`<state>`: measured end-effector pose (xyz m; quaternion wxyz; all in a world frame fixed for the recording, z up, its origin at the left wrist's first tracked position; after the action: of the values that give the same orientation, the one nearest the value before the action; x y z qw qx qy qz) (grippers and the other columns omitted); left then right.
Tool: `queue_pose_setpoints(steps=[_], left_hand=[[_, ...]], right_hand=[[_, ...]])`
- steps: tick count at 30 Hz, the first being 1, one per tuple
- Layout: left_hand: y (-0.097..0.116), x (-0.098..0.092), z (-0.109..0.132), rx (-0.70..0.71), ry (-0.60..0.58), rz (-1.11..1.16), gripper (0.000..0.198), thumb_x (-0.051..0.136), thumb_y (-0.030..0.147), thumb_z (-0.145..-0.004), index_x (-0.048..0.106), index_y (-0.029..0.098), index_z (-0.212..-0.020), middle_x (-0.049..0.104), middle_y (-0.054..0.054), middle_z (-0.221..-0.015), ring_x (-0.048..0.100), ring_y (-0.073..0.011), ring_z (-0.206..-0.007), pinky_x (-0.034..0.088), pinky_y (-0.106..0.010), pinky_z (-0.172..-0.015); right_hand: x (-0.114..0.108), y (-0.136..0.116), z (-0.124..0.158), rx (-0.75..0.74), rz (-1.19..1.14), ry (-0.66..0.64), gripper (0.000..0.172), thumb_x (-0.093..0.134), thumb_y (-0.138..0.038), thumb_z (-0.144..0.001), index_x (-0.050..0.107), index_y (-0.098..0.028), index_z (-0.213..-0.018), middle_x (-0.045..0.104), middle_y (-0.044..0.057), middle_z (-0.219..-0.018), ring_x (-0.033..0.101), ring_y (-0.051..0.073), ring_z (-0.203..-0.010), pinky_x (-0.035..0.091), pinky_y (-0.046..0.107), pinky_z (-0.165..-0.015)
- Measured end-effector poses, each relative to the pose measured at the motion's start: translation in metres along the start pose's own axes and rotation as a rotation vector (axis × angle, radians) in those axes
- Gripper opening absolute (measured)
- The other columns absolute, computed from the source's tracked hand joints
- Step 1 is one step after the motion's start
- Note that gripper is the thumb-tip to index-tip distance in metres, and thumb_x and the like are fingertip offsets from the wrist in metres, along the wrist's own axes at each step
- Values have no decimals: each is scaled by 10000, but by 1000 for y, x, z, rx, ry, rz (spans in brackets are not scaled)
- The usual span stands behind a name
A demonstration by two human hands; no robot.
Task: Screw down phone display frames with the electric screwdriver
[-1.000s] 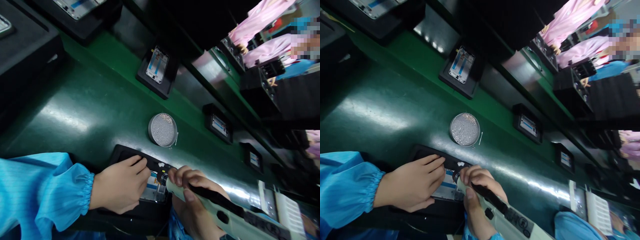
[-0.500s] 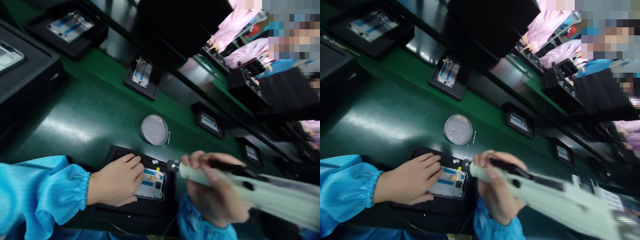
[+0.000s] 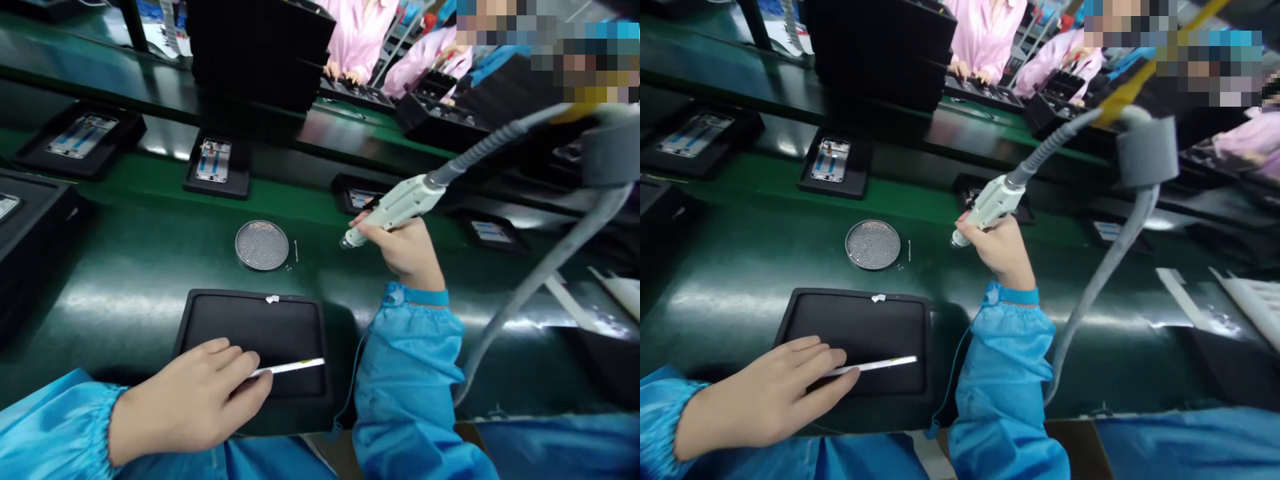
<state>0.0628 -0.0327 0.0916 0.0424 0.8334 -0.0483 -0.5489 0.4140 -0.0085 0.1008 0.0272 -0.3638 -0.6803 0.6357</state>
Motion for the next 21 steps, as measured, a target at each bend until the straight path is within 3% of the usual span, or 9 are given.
queue_pose_setpoints(steps=[4, 8, 12, 21], left_hand=[[2, -1, -6, 33, -16, 58, 297, 381, 46, -975, 635, 75, -1128, 689, -114, -914, 615, -198, -740, 543, -337, -651], [5, -1, -11, 48, -56, 63, 314, 363, 62, -992, 632, 66, -1154, 683, -108, -913, 620, -195, -758, 549, -339, -680], [7, -2, -13, 64, -87, 75, 315, 359, 70, -1000, 632, 61, -1158, 675, -117, -929, 628, -194, -780, 550, -338, -704], [9, -2, -13, 62, -103, 80, 321, 348, 50, -984, 620, 47, -1156, 662, -125, -913, 612, -204, -744, 537, -351, -632]], right_hand=[[-14, -18, 9, 16, 31, -167, 148, 755, -273, -751, 722, -153, -832, 738, 76, -911, 671, 190, -876, 522, 359, -881], [-20, -25, 12, 13, 65, -240, 119, 733, -255, -784, 723, -146, -830, 741, 69, -860, 663, 173, -823, 522, 347, -826], [-22, -26, 12, -27, 135, -264, 127, 708, -260, -814, 710, -138, -852, 739, 69, -867, 655, 158, -804, 518, 334, -782], [-27, -29, 12, -35, 157, -259, 137, 707, -257, -818, 714, -127, -862, 736, 86, -878, 650, 186, -808, 514, 400, -833]])
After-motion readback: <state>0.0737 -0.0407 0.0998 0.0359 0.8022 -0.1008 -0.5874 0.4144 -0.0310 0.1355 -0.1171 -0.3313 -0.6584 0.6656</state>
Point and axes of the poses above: each hand's wrist, its own z-axis away from the middle knuckle, its own x-axis out of the palm, y = z × x, the point moved 2 cm from there along -z, towards the middle knuckle
